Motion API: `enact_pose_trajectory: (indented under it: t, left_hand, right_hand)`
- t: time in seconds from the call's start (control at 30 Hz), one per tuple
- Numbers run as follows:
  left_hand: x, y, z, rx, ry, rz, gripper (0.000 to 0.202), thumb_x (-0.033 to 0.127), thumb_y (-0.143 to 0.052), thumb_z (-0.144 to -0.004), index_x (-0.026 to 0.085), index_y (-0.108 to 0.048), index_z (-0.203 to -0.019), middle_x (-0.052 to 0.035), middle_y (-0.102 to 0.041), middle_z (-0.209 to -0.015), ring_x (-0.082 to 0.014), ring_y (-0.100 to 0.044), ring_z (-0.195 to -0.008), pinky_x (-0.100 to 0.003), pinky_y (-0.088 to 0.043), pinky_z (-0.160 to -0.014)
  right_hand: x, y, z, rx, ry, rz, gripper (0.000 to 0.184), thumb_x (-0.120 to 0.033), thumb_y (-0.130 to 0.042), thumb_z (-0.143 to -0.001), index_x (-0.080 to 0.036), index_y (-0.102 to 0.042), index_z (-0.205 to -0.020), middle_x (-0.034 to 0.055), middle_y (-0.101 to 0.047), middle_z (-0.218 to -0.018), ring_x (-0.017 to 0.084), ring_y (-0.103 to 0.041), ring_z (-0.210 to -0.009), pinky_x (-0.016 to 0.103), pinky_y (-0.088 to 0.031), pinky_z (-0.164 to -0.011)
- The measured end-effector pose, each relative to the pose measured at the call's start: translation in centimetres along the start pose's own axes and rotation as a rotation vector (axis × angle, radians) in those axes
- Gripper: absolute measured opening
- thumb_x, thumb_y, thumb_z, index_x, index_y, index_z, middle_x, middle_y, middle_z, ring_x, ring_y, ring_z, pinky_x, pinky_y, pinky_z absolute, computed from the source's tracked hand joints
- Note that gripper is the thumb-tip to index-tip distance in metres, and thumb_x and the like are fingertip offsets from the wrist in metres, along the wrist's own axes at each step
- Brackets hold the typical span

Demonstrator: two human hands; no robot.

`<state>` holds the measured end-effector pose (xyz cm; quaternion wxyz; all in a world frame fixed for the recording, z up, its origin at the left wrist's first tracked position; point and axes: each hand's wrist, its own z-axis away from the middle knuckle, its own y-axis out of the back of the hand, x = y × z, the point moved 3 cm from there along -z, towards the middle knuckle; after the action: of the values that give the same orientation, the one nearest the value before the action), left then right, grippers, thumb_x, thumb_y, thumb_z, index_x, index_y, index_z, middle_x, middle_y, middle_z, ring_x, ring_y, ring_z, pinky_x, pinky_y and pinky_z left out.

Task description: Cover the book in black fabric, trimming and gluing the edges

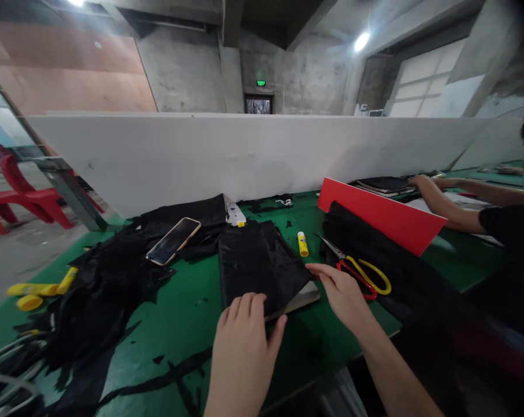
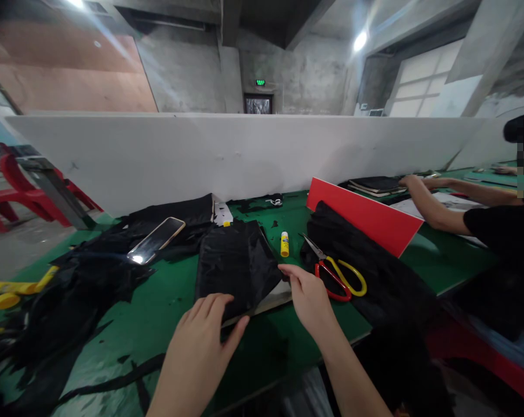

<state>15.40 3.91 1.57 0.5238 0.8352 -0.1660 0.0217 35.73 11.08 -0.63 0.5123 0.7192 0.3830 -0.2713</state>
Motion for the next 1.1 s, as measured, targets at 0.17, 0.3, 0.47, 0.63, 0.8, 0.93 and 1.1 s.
enact_pose_trajectory:
  t: [0.17, 0.3, 0.47, 0.63, 0.8, 0.93, 1.1]
  left_hand:
    - [3.1, -0.4, -3.3, -0.113, 0.06, 0.024, 0.023, 0.028, -0.059, -0.083, 0.017, -0.057, -0.103, -0.0069, -0.063, -0.096, -0.0271, -0.06, -0.093, -0.039, -0.048, -0.076]
    - [3.3, -0.6, -5.3, -0.116, 0.128, 0.001, 0.01, 0.015, -0.051, -0.084, 0.018, -0.058, -0.091, -0.0046, -0.063, -0.088, -0.024, -0.062, -0.084, -0.033, -0.046, -0.069]
    - [1.3, 1.3, -5.3, 0.104, 0.27, 0.086, 0.009, 0.019, -0.05, -0.085, 0.021, -0.058, -0.088, -0.0014, -0.066, -0.087, -0.0198, -0.062, -0.072, -0.028, -0.04, -0.06]
    - [-2.8, 4.4, -2.5, 0.353, 0.471, 0.277, 0.009, 0.031, -0.055, -0.083, 0.023, -0.058, -0.084, 0.0027, -0.061, -0.07, -0.0152, -0.058, -0.063, -0.024, -0.039, -0.057]
    - [-7.0, 6.0, 0.7, 0.546, 0.654, 0.367, 0.015, 0.036, -0.058, -0.079, 0.022, -0.054, -0.076, 0.0047, -0.056, -0.063, -0.0128, -0.054, -0.059, -0.022, -0.038, -0.055]
    - [-8.8, 5.8, 1.5, 0.601, 0.699, 0.533, 0.017, 0.037, -0.059, -0.078, 0.02, -0.054, -0.076, 0.0032, -0.058, -0.068, -0.0131, -0.056, -0.064, -0.021, -0.041, -0.058]
    - [-7.7, 5.0, 0.5, 0.528, 0.582, 0.688, 0.019, 0.037, -0.061, -0.079, 0.019, -0.055, -0.08, 0.0021, -0.06, -0.07, -0.0137, -0.058, -0.067, -0.021, -0.044, -0.06]
  right_hand:
    - [-1.5, -1.3, -0.2, 0.004, 0.01, -0.291, 0.036, -0.036, -0.036, -0.094, -0.02, -0.05, -0.123, 0.0098, -0.066, -0.115, 0.019, -0.065, -0.098, 0.036, -0.052, -0.088]
    - [-2.6, -2.1, 0.2, 0.006, 0.06, -0.422, 0.038, -0.037, -0.042, -0.094, -0.023, -0.042, -0.129, 0.0096, -0.061, -0.124, 0.019, -0.065, -0.101, 0.038, -0.05, -0.092]
    - [-2.8, -2.1, 1.1, 0.056, 0.141, -0.394, 0.036, -0.036, -0.042, -0.095, -0.028, -0.041, -0.13, 0.0066, -0.058, -0.127, 0.018, -0.062, -0.104, 0.036, -0.048, -0.093]
    - [-1.2, -1.7, 1.4, 0.054, 0.112, -0.149, 0.033, -0.036, -0.037, -0.096, -0.027, -0.046, -0.126, 0.0042, -0.063, -0.119, 0.018, -0.061, -0.106, 0.035, -0.047, -0.093]
    - [-1.1, -1.3, 1.7, -0.012, 0.121, 0.128, 0.032, -0.039, -0.04, -0.093, -0.026, -0.056, -0.117, 0.0039, -0.062, -0.12, 0.022, -0.055, -0.114, 0.038, -0.044, -0.096]
    - [-2.5, -1.3, 1.9, 0.01, 0.149, 0.123, 0.035, -0.043, -0.043, -0.091, -0.026, -0.055, -0.119, 0.0046, -0.059, -0.124, 0.023, -0.053, -0.116, 0.038, -0.043, -0.097]
    - [-5.8, -1.4, 2.2, 0.01, 0.252, 0.081, 0.037, -0.045, -0.047, -0.09, -0.027, -0.052, -0.122, 0.0039, -0.058, -0.125, 0.022, -0.052, -0.116, 0.035, -0.043, -0.097]
